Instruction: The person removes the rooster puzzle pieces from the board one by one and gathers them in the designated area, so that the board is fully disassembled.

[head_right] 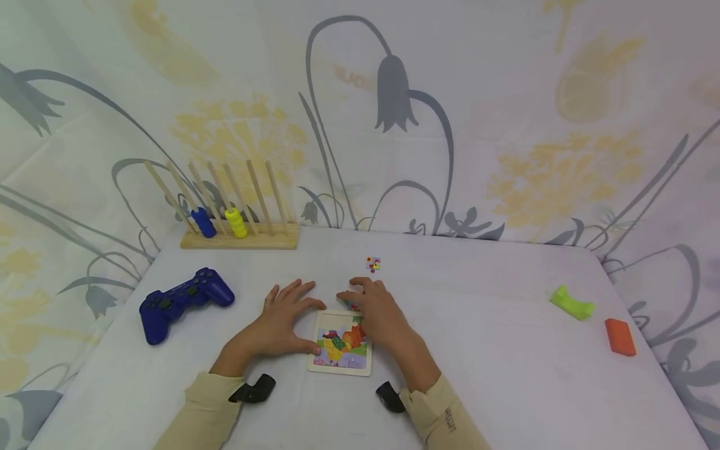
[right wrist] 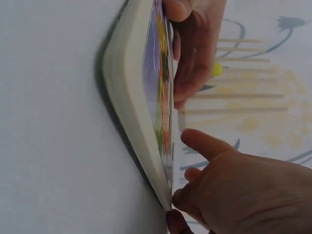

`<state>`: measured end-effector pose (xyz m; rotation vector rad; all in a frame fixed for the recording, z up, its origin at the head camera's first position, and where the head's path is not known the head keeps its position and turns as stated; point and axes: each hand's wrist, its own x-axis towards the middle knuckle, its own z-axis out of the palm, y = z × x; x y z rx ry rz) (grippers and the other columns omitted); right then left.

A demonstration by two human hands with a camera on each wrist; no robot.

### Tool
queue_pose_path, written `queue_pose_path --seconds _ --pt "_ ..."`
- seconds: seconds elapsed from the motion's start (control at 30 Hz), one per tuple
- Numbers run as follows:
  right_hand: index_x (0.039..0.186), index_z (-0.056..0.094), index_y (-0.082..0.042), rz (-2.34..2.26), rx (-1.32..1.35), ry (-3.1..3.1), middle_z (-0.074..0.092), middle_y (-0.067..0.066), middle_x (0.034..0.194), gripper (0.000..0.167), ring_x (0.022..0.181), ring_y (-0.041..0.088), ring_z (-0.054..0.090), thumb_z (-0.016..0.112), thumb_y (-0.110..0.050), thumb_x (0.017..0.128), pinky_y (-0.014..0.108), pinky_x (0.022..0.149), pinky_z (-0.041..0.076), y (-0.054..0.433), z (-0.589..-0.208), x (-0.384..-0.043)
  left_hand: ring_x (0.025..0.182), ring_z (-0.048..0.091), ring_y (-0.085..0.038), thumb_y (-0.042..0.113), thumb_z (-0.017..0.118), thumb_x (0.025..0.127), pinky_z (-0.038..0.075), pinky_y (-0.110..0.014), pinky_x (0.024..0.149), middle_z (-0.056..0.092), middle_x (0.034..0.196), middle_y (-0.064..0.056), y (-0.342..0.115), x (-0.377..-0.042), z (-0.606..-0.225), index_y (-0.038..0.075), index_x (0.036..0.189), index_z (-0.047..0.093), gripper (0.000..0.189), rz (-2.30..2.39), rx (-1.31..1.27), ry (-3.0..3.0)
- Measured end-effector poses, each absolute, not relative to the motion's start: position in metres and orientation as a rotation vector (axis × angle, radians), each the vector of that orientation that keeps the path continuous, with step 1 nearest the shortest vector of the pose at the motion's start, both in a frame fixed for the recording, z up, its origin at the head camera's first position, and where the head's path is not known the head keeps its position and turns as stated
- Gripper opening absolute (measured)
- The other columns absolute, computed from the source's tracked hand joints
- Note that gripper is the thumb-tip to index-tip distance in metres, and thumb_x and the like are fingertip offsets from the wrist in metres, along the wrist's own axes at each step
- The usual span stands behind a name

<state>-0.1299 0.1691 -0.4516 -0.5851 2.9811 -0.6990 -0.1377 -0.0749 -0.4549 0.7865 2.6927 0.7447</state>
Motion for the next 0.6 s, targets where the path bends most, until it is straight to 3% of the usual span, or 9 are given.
queue_pose_path --seconds 0.17,0.4,0.6 --pt "0.125 0.074 -0.024 -0.677 -0.659 2.875 0.046 0.008 0.157 0.051 0.135 0.036 0.048 0.057 0.012 0.093 0.050 0.110 0.047 0.176 -0.446 -0.137 0.158 0.013 -0.040 0.055 0.089 0.071 0.001 -0.070 0.122 0.028 0.168 -0.010 -0.074 -0.138 -0.455 0.029 0.134 0.062 0.073 0.748 0.798 2.686" --pt "0.120 0.075 -0.021 -0.687 -0.605 2.902 0.055 0.013 0.145 0.032 0.129 0.040 0.051 0.065 -0.003 0.096 0.051 0.105 0.049 0.187 -0.444 -0.146 0.159 0.012 -0.038 0.056 0.089 0.071 -0.001 -0.069 0.123 0.028 0.168 -0.008 -0.075 -0.139 -0.456 0.030 0.133 0.062 0.073 0.739 0.786 2.686" --pt "0.130 0.070 -0.020 -0.705 -0.663 2.851 0.053 0.014 0.147 0.036 0.127 0.038 0.050 0.065 -0.006 0.097 0.051 0.103 0.049 0.193 -0.445 -0.148 0.159 0.011 -0.038 0.057 0.088 0.072 -0.001 -0.069 0.123 0.028 0.169 -0.008 -0.075 -0.139 -0.456 0.031 0.133 0.062 0.072 0.737 0.776 2.683"
